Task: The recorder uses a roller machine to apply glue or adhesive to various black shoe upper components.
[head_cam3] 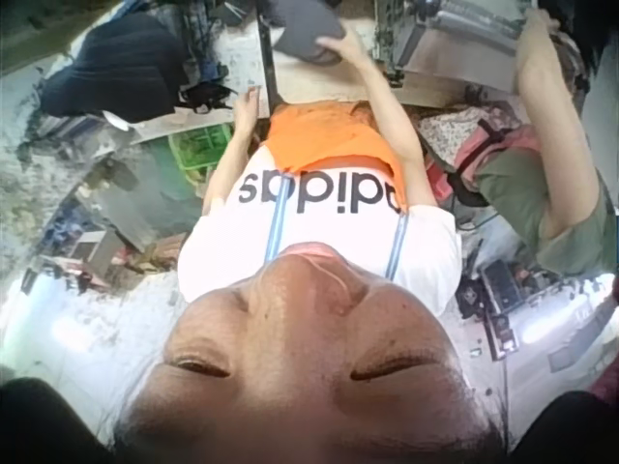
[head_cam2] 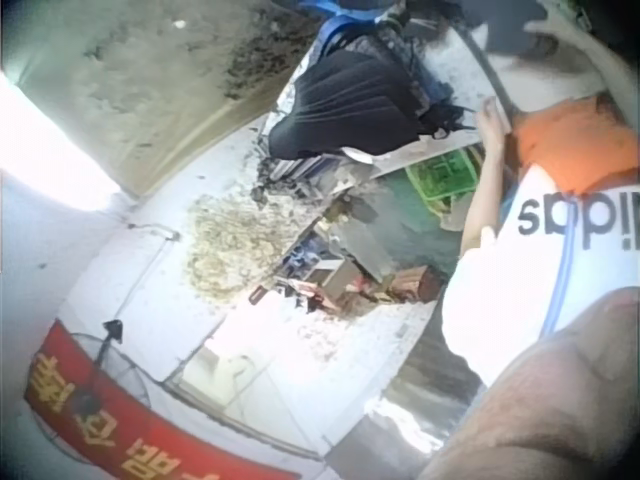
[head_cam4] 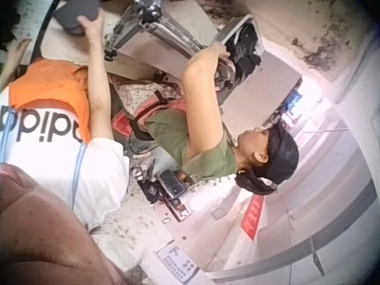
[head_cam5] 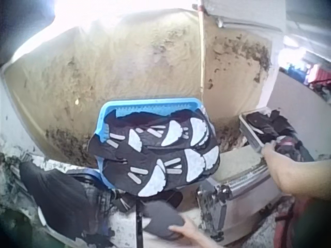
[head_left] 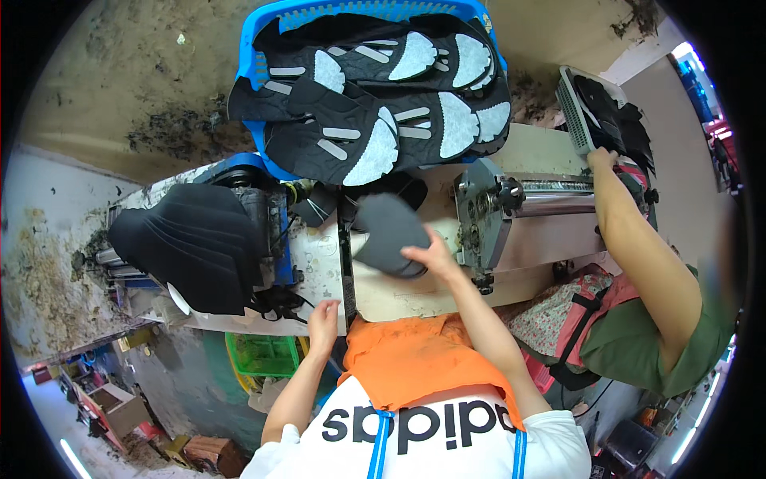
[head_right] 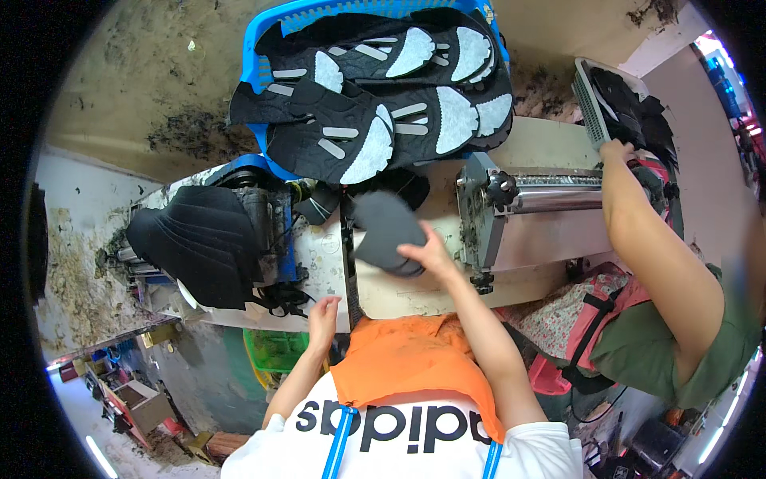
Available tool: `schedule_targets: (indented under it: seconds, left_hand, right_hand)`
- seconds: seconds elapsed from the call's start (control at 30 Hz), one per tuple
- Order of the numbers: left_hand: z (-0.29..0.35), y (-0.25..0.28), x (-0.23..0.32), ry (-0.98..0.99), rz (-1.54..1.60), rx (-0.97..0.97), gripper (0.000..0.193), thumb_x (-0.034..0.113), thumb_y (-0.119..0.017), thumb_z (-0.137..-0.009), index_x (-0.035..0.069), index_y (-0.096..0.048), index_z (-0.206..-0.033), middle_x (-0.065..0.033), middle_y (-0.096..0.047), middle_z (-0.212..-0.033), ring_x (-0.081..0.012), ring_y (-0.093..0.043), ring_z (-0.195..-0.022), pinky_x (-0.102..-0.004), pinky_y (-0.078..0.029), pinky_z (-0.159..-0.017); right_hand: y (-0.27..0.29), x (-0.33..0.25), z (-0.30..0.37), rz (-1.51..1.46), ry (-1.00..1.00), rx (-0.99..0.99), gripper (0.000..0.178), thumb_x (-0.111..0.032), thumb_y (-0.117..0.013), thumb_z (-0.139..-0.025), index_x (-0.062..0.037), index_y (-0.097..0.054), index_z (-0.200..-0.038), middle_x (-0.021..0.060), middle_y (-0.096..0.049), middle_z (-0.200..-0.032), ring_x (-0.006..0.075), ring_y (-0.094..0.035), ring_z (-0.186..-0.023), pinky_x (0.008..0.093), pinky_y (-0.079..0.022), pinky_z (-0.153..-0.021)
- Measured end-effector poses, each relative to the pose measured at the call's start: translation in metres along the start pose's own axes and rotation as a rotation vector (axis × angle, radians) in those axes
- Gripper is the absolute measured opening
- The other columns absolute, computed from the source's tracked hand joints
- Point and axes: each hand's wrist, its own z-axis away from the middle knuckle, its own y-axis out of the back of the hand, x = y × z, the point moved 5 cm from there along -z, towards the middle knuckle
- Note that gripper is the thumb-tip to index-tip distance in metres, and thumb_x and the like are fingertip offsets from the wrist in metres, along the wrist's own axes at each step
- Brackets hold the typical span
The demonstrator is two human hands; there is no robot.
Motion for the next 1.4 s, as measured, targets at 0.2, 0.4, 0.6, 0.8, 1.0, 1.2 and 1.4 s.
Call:
schedule_targets:
  seconds: [0.2, 0.4, 0.6, 0.8, 1.0, 1.2, 1.4]
  left_hand:
    - [-0.023, -0.065, 0.108, 0.080, 0.246, -0.485, 0.026, 0.014, -0.052, -0.092, -0.001, -0.055, -0.113, -0.0056, -0.061, -0.078, -0.0108, -0.060, -0.075, -0.0223, -0.046, -0.069]
    - [0.034, -0.098, 0.152, -0.365, 0.261, -0.550, 0.055, 0.011, -0.060, -0.086, 0.000, -0.034, -0.134, -0.0123, -0.049, -0.121, -0.0210, -0.051, -0.113, -0.0323, -0.041, -0.095]
    - [0.048, -0.097, 0.154, -0.358, 0.506, -0.450, 0.082, 0.027, -0.065, -0.082, 0.000, -0.017, -0.143, -0.0160, -0.024, -0.146, -0.0265, -0.020, -0.137, -0.0377, -0.016, -0.111]
    - [-0.052, -0.073, 0.096, 0.029, 0.929, -0.054, 0.069, 0.043, -0.051, -0.090, -0.001, -0.029, -0.139, -0.0153, -0.032, -0.143, -0.0226, -0.027, -0.133, -0.0355, -0.017, -0.110]
    - [-0.083, -0.048, 0.221, -1.080, -0.494, 0.372, 0.067, 0.014, -0.070, -0.071, 0.006, -0.042, -0.132, -0.0182, -0.034, -0.139, -0.0420, -0.028, -0.128, -0.0535, -0.022, -0.105]
    - [-0.140, -0.048, 0.252, -1.251, -0.494, 0.215, 0.045, -0.003, -0.057, -0.075, 0.011, -0.056, -0.118, -0.0098, -0.056, -0.122, -0.0356, -0.042, -0.123, -0.0476, -0.038, -0.098]
    - [-0.108, 0.001, 0.251, -1.145, -0.207, 0.201, 0.038, -0.010, -0.051, -0.079, 0.003, -0.060, -0.113, -0.0172, -0.060, -0.114, -0.0304, -0.058, -0.108, -0.0352, -0.047, -0.090]
  right_hand:
    - [0.034, 0.028, -0.014, 0.512, 0.108, 0.831, 0.088, -0.024, -0.077, -0.069, 0.0039, -0.026, -0.136, 0.0261, -0.040, -0.131, 0.0364, -0.041, -0.121, 0.0408, -0.033, -0.102]
    - [-0.027, -0.028, 0.031, 0.426, 0.352, 0.336, 0.057, -0.040, -0.038, -0.096, 0.0059, -0.039, -0.130, 0.0249, -0.031, -0.139, 0.0348, -0.031, -0.131, 0.0409, -0.025, -0.108]
    - [-0.077, -0.014, 0.031, -0.411, -0.052, 0.127, 0.070, -0.052, -0.030, -0.095, 0.0053, -0.031, -0.136, 0.0228, -0.036, -0.138, 0.0328, -0.040, -0.126, 0.0388, -0.028, -0.107]
    - [-0.130, -0.027, 0.082, -0.035, 0.354, -0.293, 0.063, -0.038, -0.041, -0.093, 0.0018, -0.027, -0.140, 0.0180, -0.019, -0.149, 0.0258, -0.022, -0.137, 0.0369, -0.016, -0.111]
    - [-0.058, 0.023, 0.052, 1.082, 0.290, -0.005, 0.026, -0.023, -0.046, -0.091, -0.0036, -0.063, -0.089, 0.0154, -0.066, -0.081, 0.0317, -0.063, -0.080, 0.0393, -0.045, -0.076]
    - [-0.022, 0.025, 0.046, 0.763, 0.269, 0.088, 0.020, -0.013, -0.043, -0.090, 0.0003, -0.058, -0.089, 0.0212, -0.062, -0.077, 0.0397, -0.060, -0.073, 0.0481, -0.046, -0.069]
    - [-0.002, 0.062, 0.063, 1.033, -0.045, 0.076, 0.032, -0.025, -0.044, -0.085, 0.0010, -0.061, -0.078, 0.0251, -0.060, -0.072, 0.0416, -0.059, -0.070, 0.0492, -0.046, -0.068]
